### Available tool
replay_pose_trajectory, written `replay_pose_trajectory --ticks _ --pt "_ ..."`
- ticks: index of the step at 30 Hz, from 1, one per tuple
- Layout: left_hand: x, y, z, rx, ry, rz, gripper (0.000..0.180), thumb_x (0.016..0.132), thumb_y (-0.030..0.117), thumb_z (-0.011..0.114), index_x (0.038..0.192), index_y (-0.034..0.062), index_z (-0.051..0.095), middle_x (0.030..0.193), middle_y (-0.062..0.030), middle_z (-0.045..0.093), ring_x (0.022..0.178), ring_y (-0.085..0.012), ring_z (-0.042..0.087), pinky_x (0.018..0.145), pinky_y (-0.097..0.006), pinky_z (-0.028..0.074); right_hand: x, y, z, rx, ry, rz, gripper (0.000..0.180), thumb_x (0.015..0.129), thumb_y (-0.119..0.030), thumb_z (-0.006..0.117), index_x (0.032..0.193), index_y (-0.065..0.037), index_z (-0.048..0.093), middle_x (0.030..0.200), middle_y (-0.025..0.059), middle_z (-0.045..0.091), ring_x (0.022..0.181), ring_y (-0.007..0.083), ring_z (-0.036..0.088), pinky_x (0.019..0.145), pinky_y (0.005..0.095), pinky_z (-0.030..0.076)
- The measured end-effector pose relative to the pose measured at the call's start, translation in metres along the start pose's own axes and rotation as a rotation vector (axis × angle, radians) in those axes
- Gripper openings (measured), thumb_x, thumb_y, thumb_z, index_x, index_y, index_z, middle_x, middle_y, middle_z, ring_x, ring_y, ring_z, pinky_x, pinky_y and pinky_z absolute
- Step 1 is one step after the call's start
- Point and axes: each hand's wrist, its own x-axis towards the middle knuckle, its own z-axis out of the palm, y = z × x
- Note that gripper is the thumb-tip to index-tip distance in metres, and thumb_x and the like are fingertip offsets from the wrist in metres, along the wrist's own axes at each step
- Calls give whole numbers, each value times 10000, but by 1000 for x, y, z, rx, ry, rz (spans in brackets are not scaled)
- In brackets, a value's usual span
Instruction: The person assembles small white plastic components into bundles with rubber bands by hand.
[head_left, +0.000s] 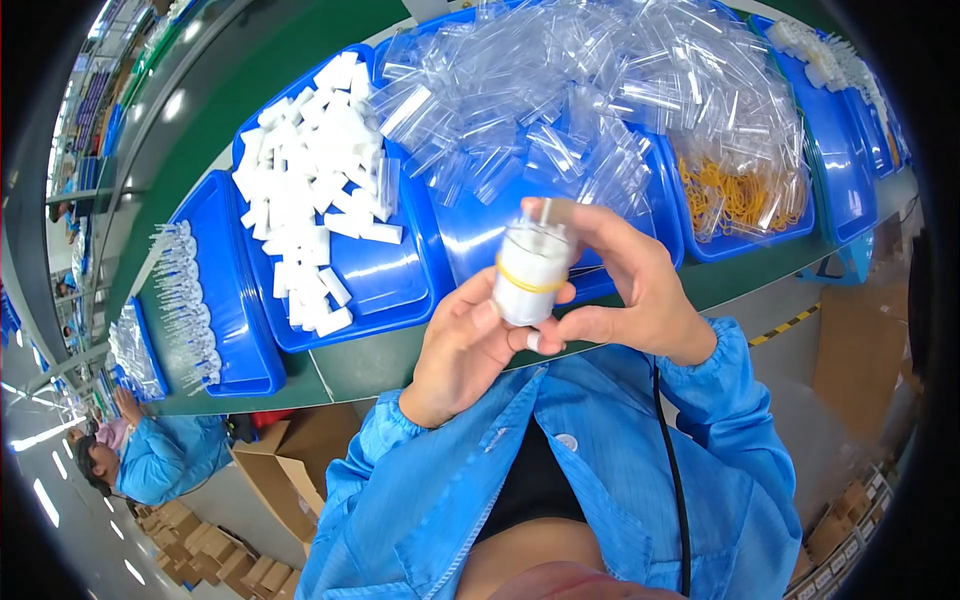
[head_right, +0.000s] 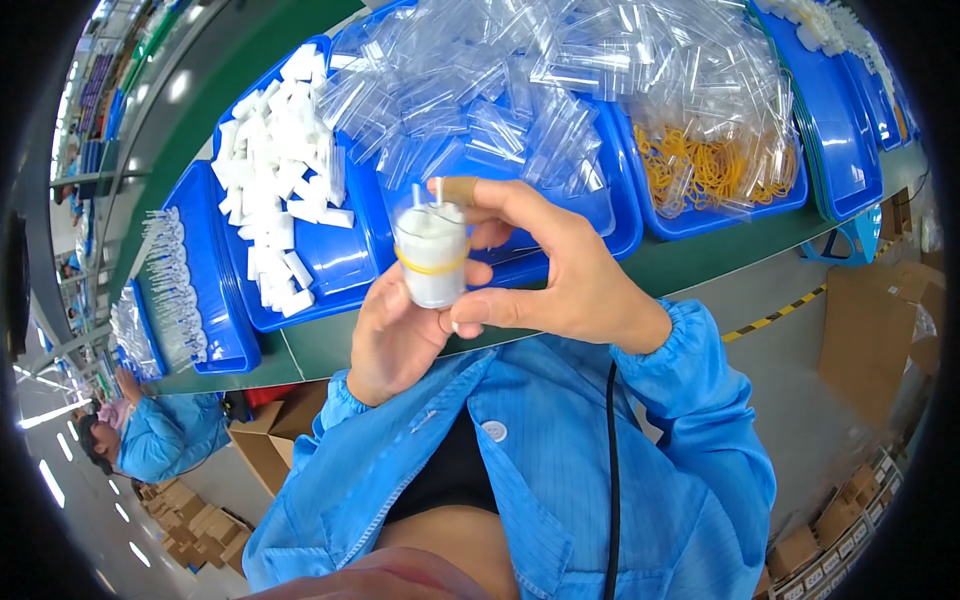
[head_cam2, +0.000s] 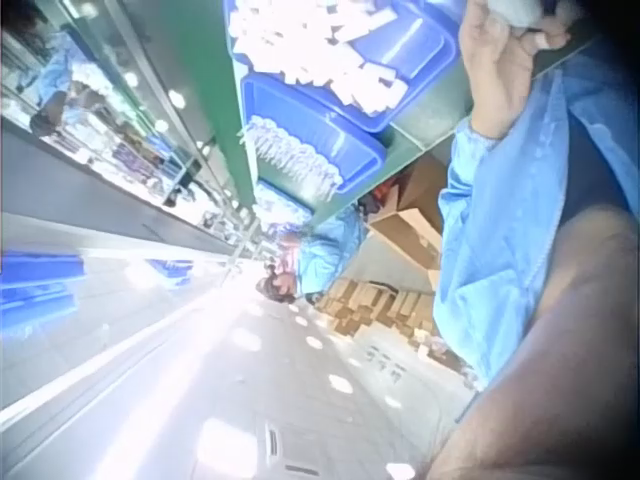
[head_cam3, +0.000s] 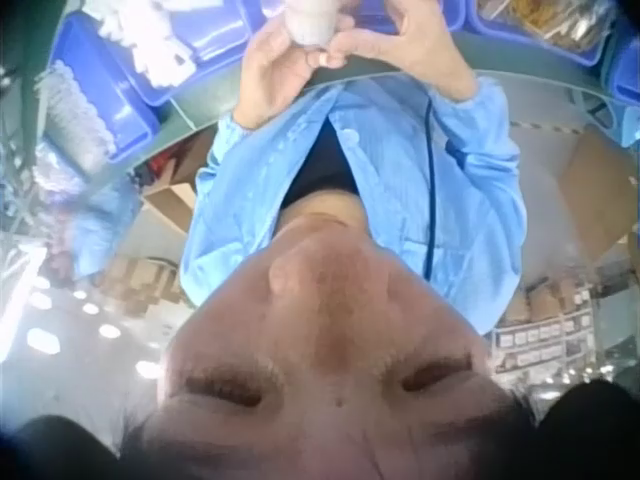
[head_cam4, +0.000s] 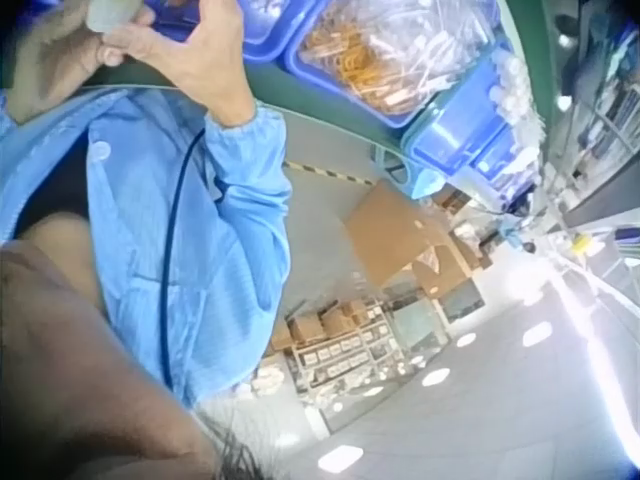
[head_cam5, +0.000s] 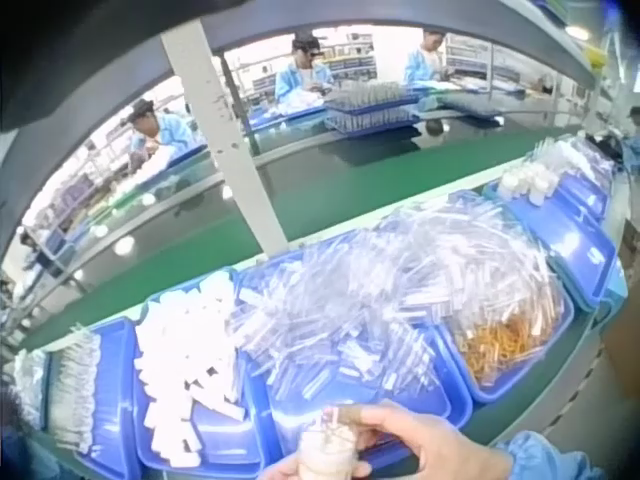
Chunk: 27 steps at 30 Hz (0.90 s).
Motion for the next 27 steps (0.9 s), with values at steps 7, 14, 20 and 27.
replay_pose_trajectory --ticks 7,14,20,27 --pt "1 -10 -9 -420 -61 -142 679 1003 416 409 1475 -61 308 1270 -277 582 861 -296 679 802 -389 566 4 8 4 66 31 -31 643 860 -288 770 1384 -9 524 1170 83 638 1011 171 588 955 328 440" --pt "8 -12 -7 -443 -103 -164 624 1031 407 345 1466 -40 303 1318 -326 551 908 -335 696 830 -394 561 9 8 -5 349 59 102 477 1010 -263 566 1392 16 499 1239 112 633 1133 166 588 968 328 473" --pt "7 -9 5 301 48 -206 618 1046 459 342 1439 -17 340 1244 -284 598 961 -316 685 890 -390 538 9 5 -8 271 52 113 455 961 -192 640 1351 15 533 1181 93 654 1099 165 615 945 331 500" --pt "6 -3 3 1409 70 536 939 701 87 888 1465 21 345 1443 -179 412 1258 -291 521 931 -392 551 2 6 -3 89 92 139 494 890 -177 734 1318 -8 555 1167 91 652 1031 153 631 870 299 516"
